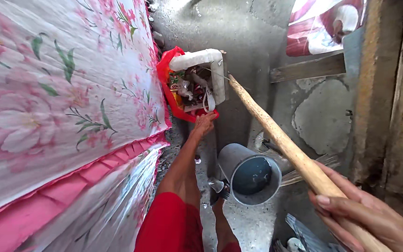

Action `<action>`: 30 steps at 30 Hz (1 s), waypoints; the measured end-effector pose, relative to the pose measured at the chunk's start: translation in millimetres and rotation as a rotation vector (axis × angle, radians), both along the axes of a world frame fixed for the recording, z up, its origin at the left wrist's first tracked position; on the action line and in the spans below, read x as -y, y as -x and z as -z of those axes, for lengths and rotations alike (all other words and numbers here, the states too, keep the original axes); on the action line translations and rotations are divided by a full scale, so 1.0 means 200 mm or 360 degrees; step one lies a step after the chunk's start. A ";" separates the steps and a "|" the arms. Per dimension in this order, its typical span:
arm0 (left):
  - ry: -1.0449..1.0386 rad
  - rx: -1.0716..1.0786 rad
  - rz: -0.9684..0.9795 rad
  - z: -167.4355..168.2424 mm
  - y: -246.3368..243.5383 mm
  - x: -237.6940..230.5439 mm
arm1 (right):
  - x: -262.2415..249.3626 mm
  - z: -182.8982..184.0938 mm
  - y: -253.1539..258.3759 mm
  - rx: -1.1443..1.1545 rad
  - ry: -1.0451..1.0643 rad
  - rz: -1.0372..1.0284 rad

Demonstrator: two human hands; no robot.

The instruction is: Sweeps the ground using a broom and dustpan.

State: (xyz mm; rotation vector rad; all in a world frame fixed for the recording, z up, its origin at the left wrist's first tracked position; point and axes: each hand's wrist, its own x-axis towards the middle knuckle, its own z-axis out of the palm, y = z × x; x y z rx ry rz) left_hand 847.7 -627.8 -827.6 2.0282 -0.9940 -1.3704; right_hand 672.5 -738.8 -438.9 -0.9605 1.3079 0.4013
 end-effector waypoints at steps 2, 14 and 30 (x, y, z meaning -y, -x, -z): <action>-0.0018 0.0005 -0.0046 -0.01 -0.02 0.00 | 0.02 -0.02 0.01 0.0013 -0.0003 -0.0127; -0.0346 -0.0093 -0.0219 -0.20 -0.11 0.11 | 0.01 -0.02 0.01 -0.0011 0.0410 -0.0519; -0.0092 0.0015 -0.0290 -0.22 0.04 -0.04 | -0.24 -0.12 0.36 0.0138 0.0779 -0.0603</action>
